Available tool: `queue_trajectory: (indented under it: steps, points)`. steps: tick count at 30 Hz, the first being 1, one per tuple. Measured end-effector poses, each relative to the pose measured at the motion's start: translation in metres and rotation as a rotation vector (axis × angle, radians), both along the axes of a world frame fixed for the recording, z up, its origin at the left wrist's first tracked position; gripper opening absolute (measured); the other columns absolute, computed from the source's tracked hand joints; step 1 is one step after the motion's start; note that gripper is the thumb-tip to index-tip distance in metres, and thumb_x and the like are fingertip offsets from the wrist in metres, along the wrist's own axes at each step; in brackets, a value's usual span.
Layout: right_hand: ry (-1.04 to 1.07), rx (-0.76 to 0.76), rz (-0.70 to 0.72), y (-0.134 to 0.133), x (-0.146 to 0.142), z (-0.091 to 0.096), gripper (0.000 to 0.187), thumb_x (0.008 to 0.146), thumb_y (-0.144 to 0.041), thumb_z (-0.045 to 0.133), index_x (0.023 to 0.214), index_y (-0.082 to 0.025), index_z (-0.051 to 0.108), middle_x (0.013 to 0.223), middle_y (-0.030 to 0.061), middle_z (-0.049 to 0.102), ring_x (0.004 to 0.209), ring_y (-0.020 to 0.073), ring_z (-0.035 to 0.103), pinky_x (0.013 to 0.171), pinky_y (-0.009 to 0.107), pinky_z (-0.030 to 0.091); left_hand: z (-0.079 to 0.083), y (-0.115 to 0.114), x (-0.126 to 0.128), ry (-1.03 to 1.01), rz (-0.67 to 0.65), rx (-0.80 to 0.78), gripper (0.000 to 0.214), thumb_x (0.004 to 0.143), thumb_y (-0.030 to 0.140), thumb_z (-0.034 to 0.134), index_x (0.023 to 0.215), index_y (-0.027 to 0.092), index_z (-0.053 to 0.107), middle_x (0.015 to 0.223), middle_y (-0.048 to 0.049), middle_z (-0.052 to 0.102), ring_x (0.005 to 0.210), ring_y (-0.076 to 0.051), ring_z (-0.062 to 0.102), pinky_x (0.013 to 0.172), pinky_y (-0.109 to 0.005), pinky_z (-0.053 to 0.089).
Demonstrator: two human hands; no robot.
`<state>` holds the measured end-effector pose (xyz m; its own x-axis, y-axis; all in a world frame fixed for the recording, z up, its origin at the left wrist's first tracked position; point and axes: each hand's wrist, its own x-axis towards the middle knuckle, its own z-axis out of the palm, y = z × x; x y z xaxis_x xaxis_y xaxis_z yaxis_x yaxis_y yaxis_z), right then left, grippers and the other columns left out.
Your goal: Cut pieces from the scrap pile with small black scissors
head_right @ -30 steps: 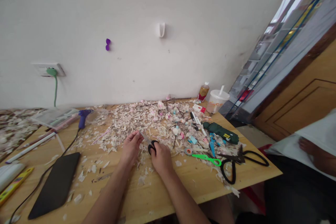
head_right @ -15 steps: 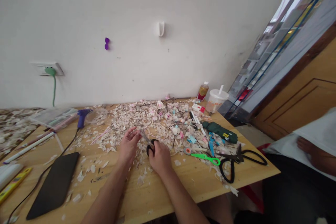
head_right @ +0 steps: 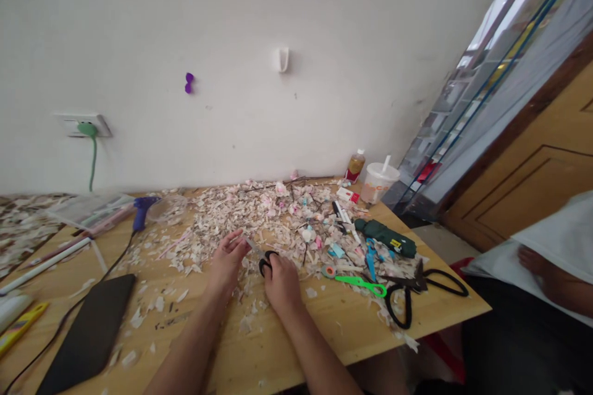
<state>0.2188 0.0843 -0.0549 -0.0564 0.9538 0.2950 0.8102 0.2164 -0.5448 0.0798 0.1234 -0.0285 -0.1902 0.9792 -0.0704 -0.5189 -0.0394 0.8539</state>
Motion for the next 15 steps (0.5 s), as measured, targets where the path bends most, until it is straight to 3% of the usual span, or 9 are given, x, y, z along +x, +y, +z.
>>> queue_trajectory:
  steps: [3,7,11,15]
  points:
    - [0.003,0.005,0.007,-0.0001,0.0007,-0.0003,0.023,0.087,-0.016,0.044,0.105,-0.017,0.060,0.091,0.0070,0.064,0.088,0.0201,0.057,0.079,0.028,0.040,-0.0044,-0.0026,0.0064,-0.201,-0.082,-0.052,0.039,0.064,0.025,0.079,0.099,0.019,0.063,0.089,-0.0034,0.069,0.081,-0.012,0.065,0.084,-0.028,0.049]
    - [0.051,0.039,-0.020,0.0013,0.0020,-0.0034,0.025,0.088,-0.018,0.043,0.106,-0.016,0.059,0.093,0.0087,0.063,0.090,0.0207,0.056,0.081,0.029,0.040,-0.0062,-0.0027,0.0076,-0.297,-0.034,-0.059,0.038,0.062,0.019,0.080,0.096,0.019,0.064,0.087,-0.0020,0.068,0.081,-0.010,0.064,0.085,-0.025,0.049]
    - [0.123,0.101,-0.073,0.0017,0.0021,-0.0040,0.027,0.086,-0.023,0.045,0.110,-0.014,0.054,0.089,0.0080,0.061,0.088,0.0207,0.055,0.081,0.030,0.040,-0.0053,-0.0006,0.0041,-0.219,0.005,-0.043,0.038,0.062,0.021,0.080,0.097,0.018,0.063,0.091,-0.0049,0.069,0.083,-0.012,0.065,0.088,-0.029,0.048]
    - [0.060,0.086,-0.030,-0.0019,0.0003,0.0031,0.022,0.085,-0.026,0.048,0.104,-0.016,0.055,0.085,0.0061,0.059,0.085,0.0204,0.053,0.080,0.030,0.039,-0.0022,-0.0011,0.0037,-0.058,0.078,-0.004,0.041,0.063,0.027,0.079,0.098,0.017,0.060,0.085,-0.0043,0.070,0.079,-0.014,0.066,0.085,-0.032,0.049]
